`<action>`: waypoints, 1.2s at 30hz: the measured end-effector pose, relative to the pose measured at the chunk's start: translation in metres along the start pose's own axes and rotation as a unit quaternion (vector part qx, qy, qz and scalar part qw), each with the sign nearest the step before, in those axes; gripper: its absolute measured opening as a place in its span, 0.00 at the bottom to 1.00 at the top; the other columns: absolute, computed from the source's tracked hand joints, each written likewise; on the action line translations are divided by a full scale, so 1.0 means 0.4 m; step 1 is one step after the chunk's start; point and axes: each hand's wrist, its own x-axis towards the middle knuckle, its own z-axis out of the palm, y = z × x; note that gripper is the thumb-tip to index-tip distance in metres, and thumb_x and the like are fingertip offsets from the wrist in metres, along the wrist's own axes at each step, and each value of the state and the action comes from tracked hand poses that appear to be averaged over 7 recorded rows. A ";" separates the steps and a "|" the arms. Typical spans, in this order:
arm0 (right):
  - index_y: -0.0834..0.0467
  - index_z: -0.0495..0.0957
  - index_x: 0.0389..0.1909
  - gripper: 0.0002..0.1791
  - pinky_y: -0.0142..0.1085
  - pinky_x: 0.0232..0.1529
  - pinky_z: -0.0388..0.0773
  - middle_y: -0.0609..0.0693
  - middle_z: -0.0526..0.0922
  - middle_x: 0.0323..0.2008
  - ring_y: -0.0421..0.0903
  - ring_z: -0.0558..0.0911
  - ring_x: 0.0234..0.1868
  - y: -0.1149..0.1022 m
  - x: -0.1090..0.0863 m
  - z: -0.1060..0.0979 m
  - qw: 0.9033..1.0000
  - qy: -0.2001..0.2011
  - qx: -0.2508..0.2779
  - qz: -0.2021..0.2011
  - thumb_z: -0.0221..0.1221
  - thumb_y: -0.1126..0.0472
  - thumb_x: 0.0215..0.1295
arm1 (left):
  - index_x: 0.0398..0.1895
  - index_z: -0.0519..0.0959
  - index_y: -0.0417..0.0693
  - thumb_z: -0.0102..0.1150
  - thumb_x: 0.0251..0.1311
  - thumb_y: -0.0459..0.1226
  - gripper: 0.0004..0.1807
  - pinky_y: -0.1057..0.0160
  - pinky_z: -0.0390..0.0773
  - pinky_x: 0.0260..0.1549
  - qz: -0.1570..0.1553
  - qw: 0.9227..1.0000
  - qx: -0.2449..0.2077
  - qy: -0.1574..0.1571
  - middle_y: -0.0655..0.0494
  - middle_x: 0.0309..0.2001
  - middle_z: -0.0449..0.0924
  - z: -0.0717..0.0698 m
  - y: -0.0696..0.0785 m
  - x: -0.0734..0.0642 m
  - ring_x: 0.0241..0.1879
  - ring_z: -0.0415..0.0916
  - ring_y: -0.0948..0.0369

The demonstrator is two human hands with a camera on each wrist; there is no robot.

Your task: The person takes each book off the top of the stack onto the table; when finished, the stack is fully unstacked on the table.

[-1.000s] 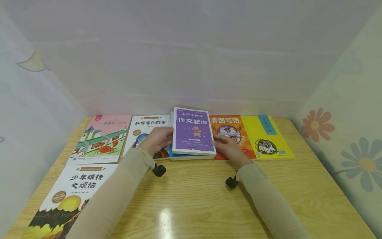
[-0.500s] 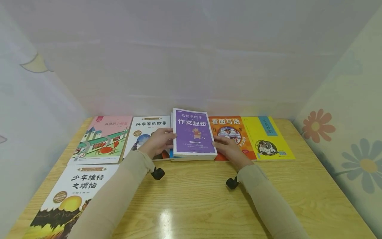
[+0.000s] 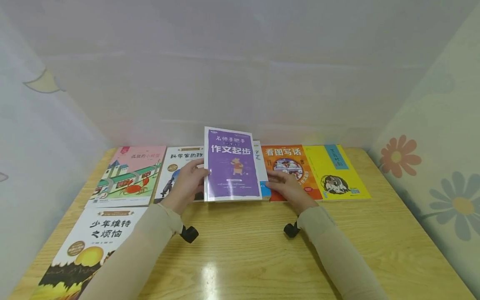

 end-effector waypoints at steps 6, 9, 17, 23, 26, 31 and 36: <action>0.43 0.75 0.68 0.31 0.45 0.67 0.73 0.44 0.80 0.62 0.46 0.80 0.62 0.000 -0.002 -0.001 1.000 -0.008 0.007 -0.001 0.70 0.50 0.64 | 0.79 0.54 0.39 0.46 0.74 0.32 0.32 0.60 0.87 0.42 0.039 0.999 -0.029 0.002 0.50 0.48 0.79 -0.040 0.023 -0.080 0.39 0.85 0.62; 0.41 0.76 0.67 0.31 0.46 0.69 0.70 0.43 0.81 0.61 0.46 0.79 0.62 -0.002 -0.004 -0.002 1.000 -0.002 0.003 0.009 0.71 0.49 0.63 | 0.79 0.53 0.37 0.45 0.75 0.32 0.31 0.60 0.87 0.41 0.052 0.998 -0.041 -0.009 0.53 0.48 0.81 -0.065 0.036 -0.124 0.40 0.86 0.61; 0.39 0.76 0.66 0.31 0.48 0.72 0.65 0.41 0.81 0.61 0.45 0.77 0.64 -0.005 -0.003 -0.002 1.000 0.002 -0.004 0.021 0.71 0.47 0.61 | 0.79 0.51 0.34 0.44 0.78 0.33 0.31 0.63 0.87 0.40 0.037 0.996 -0.059 -0.053 0.62 0.47 0.86 -0.136 0.031 -0.246 0.43 0.86 0.64; 0.39 0.76 0.66 0.32 0.48 0.73 0.65 0.42 0.80 0.61 0.45 0.77 0.64 -0.003 0.001 -0.002 1.000 -0.003 -0.005 0.022 0.72 0.47 0.61 | 0.79 0.42 0.31 0.43 0.78 0.32 0.34 0.63 0.86 0.39 -0.013 0.997 -0.036 -0.066 0.64 0.45 0.87 -0.192 -0.032 -0.326 0.44 0.85 0.64; 0.38 0.76 0.66 0.32 0.50 0.74 0.63 0.41 0.80 0.61 0.45 0.76 0.65 -0.003 0.003 -0.003 1.000 -0.001 -0.009 0.020 0.72 0.45 0.60 | 0.79 0.41 0.31 0.43 0.78 0.32 0.35 0.62 0.86 0.40 -0.049 0.997 -0.027 -0.053 0.63 0.44 0.88 -0.217 -0.066 -0.356 0.43 0.85 0.64; 0.37 0.76 0.65 0.32 0.50 0.74 0.62 0.40 0.80 0.61 0.46 0.74 0.66 -0.002 0.007 -0.004 1.000 0.000 -0.009 0.022 0.72 0.44 0.58 | 0.79 0.38 0.32 0.43 0.77 0.32 0.36 0.58 0.86 0.44 -0.116 0.992 -0.011 -0.040 0.63 0.48 0.85 -0.253 -0.106 -0.400 0.46 0.85 0.63; 0.37 0.76 0.65 0.32 0.50 0.73 0.64 0.40 0.80 0.61 0.46 0.74 0.66 -0.003 0.006 -0.001 1.000 -0.001 -0.009 0.025 0.73 0.44 0.58 | 0.79 0.38 0.31 0.45 0.77 0.33 0.38 0.53 0.85 0.46 -0.162 0.986 0.005 -0.038 0.57 0.55 0.82 -0.276 -0.126 -0.434 0.48 0.84 0.60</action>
